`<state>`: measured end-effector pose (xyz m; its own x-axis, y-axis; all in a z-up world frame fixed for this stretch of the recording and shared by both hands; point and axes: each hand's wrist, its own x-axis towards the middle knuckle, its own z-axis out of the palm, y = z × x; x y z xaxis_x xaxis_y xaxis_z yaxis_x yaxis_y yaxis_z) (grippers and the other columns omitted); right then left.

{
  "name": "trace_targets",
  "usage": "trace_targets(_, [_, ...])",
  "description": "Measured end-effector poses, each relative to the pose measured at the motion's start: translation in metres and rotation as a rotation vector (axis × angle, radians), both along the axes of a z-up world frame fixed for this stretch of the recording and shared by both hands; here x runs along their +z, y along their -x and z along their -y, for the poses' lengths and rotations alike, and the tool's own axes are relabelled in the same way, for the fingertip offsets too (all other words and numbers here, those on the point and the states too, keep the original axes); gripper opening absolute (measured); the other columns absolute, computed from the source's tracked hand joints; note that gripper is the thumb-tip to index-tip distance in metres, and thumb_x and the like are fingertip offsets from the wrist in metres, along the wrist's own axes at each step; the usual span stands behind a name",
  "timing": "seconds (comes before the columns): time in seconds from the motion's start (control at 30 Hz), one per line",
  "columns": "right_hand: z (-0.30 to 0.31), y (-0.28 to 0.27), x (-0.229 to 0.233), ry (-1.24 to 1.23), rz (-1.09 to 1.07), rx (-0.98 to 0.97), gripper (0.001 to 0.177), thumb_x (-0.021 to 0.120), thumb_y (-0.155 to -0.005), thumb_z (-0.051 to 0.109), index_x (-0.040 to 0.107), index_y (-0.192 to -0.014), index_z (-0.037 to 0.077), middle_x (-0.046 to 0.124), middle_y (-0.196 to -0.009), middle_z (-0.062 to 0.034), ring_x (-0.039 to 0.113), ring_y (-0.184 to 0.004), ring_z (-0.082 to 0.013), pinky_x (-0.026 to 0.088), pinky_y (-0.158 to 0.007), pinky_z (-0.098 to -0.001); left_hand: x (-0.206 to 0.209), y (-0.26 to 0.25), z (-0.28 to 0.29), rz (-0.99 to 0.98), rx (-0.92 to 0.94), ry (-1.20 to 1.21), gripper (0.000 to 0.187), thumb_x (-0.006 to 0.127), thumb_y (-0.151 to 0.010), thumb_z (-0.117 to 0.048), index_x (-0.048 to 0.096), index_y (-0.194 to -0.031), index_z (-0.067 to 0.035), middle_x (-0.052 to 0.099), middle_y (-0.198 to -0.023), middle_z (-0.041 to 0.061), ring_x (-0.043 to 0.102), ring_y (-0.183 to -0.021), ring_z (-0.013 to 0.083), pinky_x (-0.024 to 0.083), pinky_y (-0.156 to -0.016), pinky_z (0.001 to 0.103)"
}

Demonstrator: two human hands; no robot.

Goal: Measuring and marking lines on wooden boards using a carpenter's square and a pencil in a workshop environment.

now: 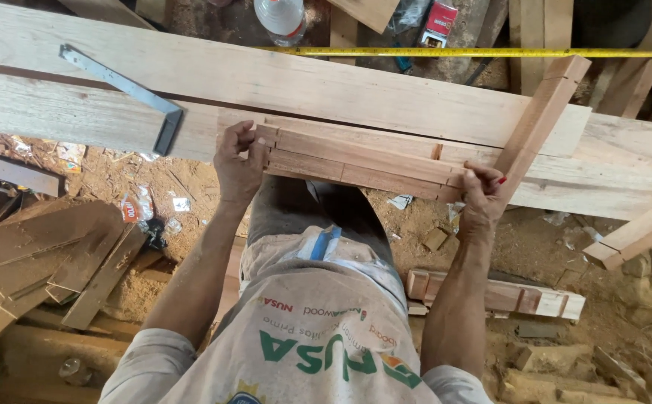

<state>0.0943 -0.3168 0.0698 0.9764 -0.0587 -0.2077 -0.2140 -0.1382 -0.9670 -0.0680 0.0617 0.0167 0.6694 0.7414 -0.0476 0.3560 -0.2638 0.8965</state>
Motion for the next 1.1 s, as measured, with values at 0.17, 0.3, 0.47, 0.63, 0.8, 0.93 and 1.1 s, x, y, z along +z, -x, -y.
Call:
trace_targets(0.17, [-0.004, 0.005, 0.012, 0.039, 0.054, 0.022, 0.022, 0.08, -0.089, 0.004, 0.066, -0.105, 0.003, 0.073, -0.107, -0.0148, 0.067, -0.091, -0.0131, 0.053, -0.076, -0.02, -0.024, 0.007, -0.008, -0.052, -0.079, -0.308, 0.029, 0.082, -0.09, -0.018, 0.074, -0.118, -0.018, 0.07, -0.089, 0.004, 0.072, -0.088, 0.026, 0.059, -0.08, 0.036])
trace_targets(0.3, [0.012, 0.009, -0.003, 0.214, 0.032, 0.015, 0.025, 0.084, -0.091, 0.014, 0.069, -0.107, 0.002, 0.071, -0.097, -0.0111, 0.066, -0.085, -0.0136, 0.055, -0.075, -0.024, -0.015, 0.002, -0.007, -0.053, -0.1, -0.219, 0.027, 0.08, -0.092, -0.013, 0.072, -0.117, -0.008, 0.069, -0.093, 0.011, 0.072, -0.085, 0.0291, 0.059, -0.066, 0.035])
trace_targets(0.47, [0.014, 0.024, 0.004, 0.381, -0.075, -0.048, 0.024, 0.083, -0.094, 0.02, 0.073, -0.108, 0.004, 0.069, -0.085, -0.0094, 0.064, -0.078, -0.0136, 0.057, -0.069, -0.0277, -0.017, 0.003, -0.007, -0.073, -0.112, -0.176, 0.024, 0.081, -0.092, -0.011, 0.074, -0.114, -0.005, 0.067, -0.093, 0.013, 0.073, -0.081, 0.0324, 0.059, -0.056, 0.036])
trace_targets(0.63, [0.0, 0.028, 0.028, 0.439, -0.125, -0.057, 0.02, 0.077, -0.098, 0.023, 0.075, -0.109, 0.007, 0.073, -0.089, -0.0163, 0.067, -0.083, -0.0189, 0.059, -0.075, -0.0367, -0.01, -0.001, -0.005, -0.062, -0.11, -0.047, 0.02, 0.076, -0.097, -0.004, 0.07, -0.113, 0.005, 0.065, -0.092, 0.023, 0.071, -0.073, 0.0393, 0.058, -0.041, 0.043])
trace_targets(0.8, [0.009, 0.03, 0.003, 0.465, -0.172, -0.047, 0.016, 0.078, -0.097, 0.025, 0.076, -0.107, 0.012, 0.073, -0.087, -0.0126, 0.068, -0.081, -0.0166, 0.059, -0.073, -0.0345, 0.001, -0.002, -0.003, -0.049, -0.107, -0.015, 0.018, 0.072, -0.101, -0.004, 0.068, -0.115, 0.007, 0.063, -0.092, 0.022, 0.07, -0.069, 0.0372, 0.061, -0.041, 0.042])
trace_targets(0.93, [0.007, 0.031, -0.005, 0.453, -0.188, -0.057, 0.018, 0.077, -0.096, 0.026, 0.076, -0.108, 0.013, 0.073, -0.085, -0.0133, 0.069, -0.08, -0.0164, 0.059, -0.075, -0.0342, -0.005, 0.0, -0.001, -0.048, -0.1, -0.072, 0.019, 0.073, -0.1, -0.003, 0.068, -0.114, 0.008, 0.061, -0.09, 0.023, 0.069, -0.064, 0.0386, 0.059, -0.036, 0.045])
trace_targets(1.1, [0.005, 0.032, -0.001, 0.36, -0.108, -0.07, 0.013, 0.077, -0.096, 0.017, 0.076, -0.106, 0.008, 0.071, -0.081, -0.0119, 0.064, -0.078, -0.0142, 0.059, -0.07, -0.0314, -0.01, 0.002, -0.002, -0.029, -0.091, -0.076, 0.019, 0.074, -0.099, -0.004, 0.069, -0.113, 0.007, 0.061, -0.09, 0.023, 0.068, -0.063, 0.039, 0.06, -0.037, 0.046])
